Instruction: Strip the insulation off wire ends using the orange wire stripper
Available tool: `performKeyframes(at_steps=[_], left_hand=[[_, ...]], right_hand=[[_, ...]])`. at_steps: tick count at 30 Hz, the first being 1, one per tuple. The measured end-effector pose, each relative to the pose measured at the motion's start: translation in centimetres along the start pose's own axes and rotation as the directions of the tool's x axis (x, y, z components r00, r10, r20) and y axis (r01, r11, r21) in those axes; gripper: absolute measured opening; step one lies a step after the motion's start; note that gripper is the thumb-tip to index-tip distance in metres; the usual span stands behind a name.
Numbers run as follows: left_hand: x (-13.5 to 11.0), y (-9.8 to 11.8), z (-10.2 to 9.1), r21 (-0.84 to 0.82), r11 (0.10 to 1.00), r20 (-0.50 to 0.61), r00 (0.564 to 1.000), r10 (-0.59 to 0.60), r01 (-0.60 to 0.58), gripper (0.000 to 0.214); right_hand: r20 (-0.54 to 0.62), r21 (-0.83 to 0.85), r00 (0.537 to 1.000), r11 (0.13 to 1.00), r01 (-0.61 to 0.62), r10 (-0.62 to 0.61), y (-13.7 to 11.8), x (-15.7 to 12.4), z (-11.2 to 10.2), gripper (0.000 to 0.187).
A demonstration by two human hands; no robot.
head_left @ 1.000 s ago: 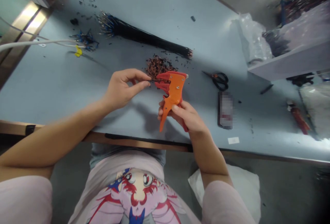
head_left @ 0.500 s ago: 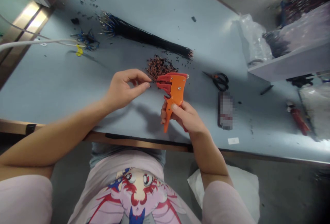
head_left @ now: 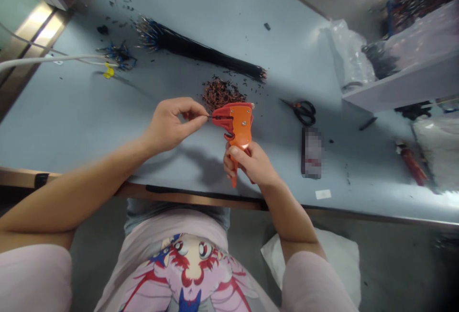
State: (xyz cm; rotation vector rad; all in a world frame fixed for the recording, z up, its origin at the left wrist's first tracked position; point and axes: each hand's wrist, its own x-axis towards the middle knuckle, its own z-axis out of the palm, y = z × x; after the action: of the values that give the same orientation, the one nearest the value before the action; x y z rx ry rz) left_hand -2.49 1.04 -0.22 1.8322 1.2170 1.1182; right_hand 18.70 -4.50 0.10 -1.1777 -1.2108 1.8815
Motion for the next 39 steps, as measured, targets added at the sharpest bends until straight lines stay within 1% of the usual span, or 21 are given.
performKeyframes(at_steps=[4, 6, 7, 11, 14, 16, 18, 20, 22, 23, 24, 26, 28, 29, 30, 31, 32, 33, 34, 37, 39], left_hand=[[0.0, -0.1, 0.1, 0.013, 1.000, 0.000, 1.000, -0.004, 0.004, 0.008], [0.1, -0.3, 0.1, 0.022, 1.000, -0.014, 1.000, -0.015, 0.016, 0.007], [0.2, -0.5, 0.1, 0.025, 0.999, -0.030, 0.999, -0.022, 0.023, 0.007], [0.8, -1.3, -0.2, 0.031, 0.996, -0.145, 0.986, -0.081, 0.086, 0.008], [1.1, -1.9, -0.4, -0.008, 0.991, -0.206, 0.969, -0.136, 0.137, 0.010], [1.1, -2.1, -0.4, -0.044, 0.989, -0.213, 0.966, -0.148, 0.142, 0.011], [1.0, -2.2, -0.3, -0.061, 0.989, -0.210, 0.967, -0.143, 0.133, 0.012], [1.0, -2.1, -0.3, -0.071, 0.990, -0.213, 0.968, -0.134, 0.122, 0.013], [1.0, -2.0, -0.3, -0.091, 0.989, -0.240, 0.962, -0.133, 0.114, 0.013], [1.0, -1.9, -0.3, -0.105, 0.988, -0.262, 0.956, -0.135, 0.111, 0.012], [1.1, -1.9, -0.4, -0.120, 0.987, -0.293, 0.946, -0.138, 0.107, 0.011], [1.3, -1.9, -0.5, -0.153, 0.984, -0.348, 0.927, -0.140, 0.091, 0.009], [1.5, -2.1, -0.6, -0.178, 0.981, -0.369, 0.920, -0.136, 0.074, 0.008], [1.5, -2.2, -0.5, -0.181, 0.981, -0.362, 0.923, -0.132, 0.070, 0.008], [1.5, -2.3, -0.5, -0.174, 0.982, -0.346, 0.929, -0.129, 0.072, 0.007], [1.4, -2.3, -0.4, -0.156, 0.985, -0.324, 0.938, -0.124, 0.077, 0.007], [1.2, -2.2, -0.3, -0.128, 0.989, -0.304, 0.946, -0.113, 0.077, 0.007], [1.0, -2.1, -0.2, -0.090, 0.993, -0.280, 0.956, -0.093, 0.070, 0.007], [0.8, -1.9, -0.1, -0.045, 0.998, -0.255, 0.965, -0.064, 0.054, 0.007], [0.2, -1.3, 0.3, 0.107, 0.993, -0.150, 0.987, 0.063, -0.047, 0.007], [-0.1, -1.0, 0.5, 0.184, 0.974, -0.063, 0.987, 0.145, -0.131, 0.011]], right_hand=[[-0.052, 0.025, 0.999, 1.000, -0.013, 0.015, 0.1, 0.2, 0.2, 0.036], [-0.024, 0.080, 0.999, 0.997, -0.020, 0.022, 0.2, 0.4, 0.0, 0.032], [-0.002, 0.113, 1.000, 0.993, -0.023, 0.023, 0.2, 0.4, -0.3, 0.031], [0.066, 0.194, 0.998, 0.981, -0.013, 0.000, 0.1, 0.6, -1.8, 0.042], [0.066, 0.217, 0.998, 0.976, 0.000, -0.015, -0.3, 0.4, -2.5, 0.041], [0.060, 0.209, 0.998, 0.978, 0.001, -0.014, -0.5, 0.2, -2.6, 0.040], [0.059, 0.163, 0.998, 0.987, -0.001, -0.008, -0.7, -0.1, -2.5, 0.042], [0.047, 0.057, 0.999, 0.998, 0.022, -0.024, -0.9, -0.5, -2.4, 0.044], [0.003, -0.179, 0.996, 0.980, 0.091, -0.092, -1.2, -0.9, -2.2, 0.043], [-0.022, -0.352, 0.989, 0.927, 0.130, -0.147, -1.3, -1.1, -2.0, 0.041], [-0.036, -0.535, 0.977, 0.830, 0.159, -0.210, -1.3, -1.2, -1.8, 0.041], [-0.002, -0.829, 0.951, 0.533, 0.171, -0.308, -1.2, -1.1, -1.0, 0.043], [0.082, -0.956, 0.945, 0.245, 0.165, -0.315, -0.6, -0.8, 0.1, 0.049], [0.124, -0.976, 0.949, 0.135, 0.169, -0.291, -0.3, -0.5, 0.6, 0.050], [0.160, -0.983, 0.951, 0.047, 0.178, -0.264, 0.1, -0.2, 1.1, 0.050], [0.189, -0.982, 0.953, -0.020, 0.189, -0.235, 0.5, 0.0, 1.6, 0.049], [0.211, -0.978, 0.952, -0.059, 0.202, -0.220, 0.8, 0.2, 1.9, 0.048], [0.232, -0.973, 0.949, -0.069, 0.222, -0.213, 1.0, 0.3, 2.0, 0.049], [0.252, -0.968, 0.943, -0.052, 0.247, -0.215, 1.1, 0.3, 2.0, 0.050], [0.287, -0.941, 0.915, 0.092, 0.324, -0.285, 0.9, 0.1, 1.4, 0.051], [0.229, -0.931, 0.882, 0.171, 0.322, -0.412, 0.7, 0.0, 0.7, 0.042]])
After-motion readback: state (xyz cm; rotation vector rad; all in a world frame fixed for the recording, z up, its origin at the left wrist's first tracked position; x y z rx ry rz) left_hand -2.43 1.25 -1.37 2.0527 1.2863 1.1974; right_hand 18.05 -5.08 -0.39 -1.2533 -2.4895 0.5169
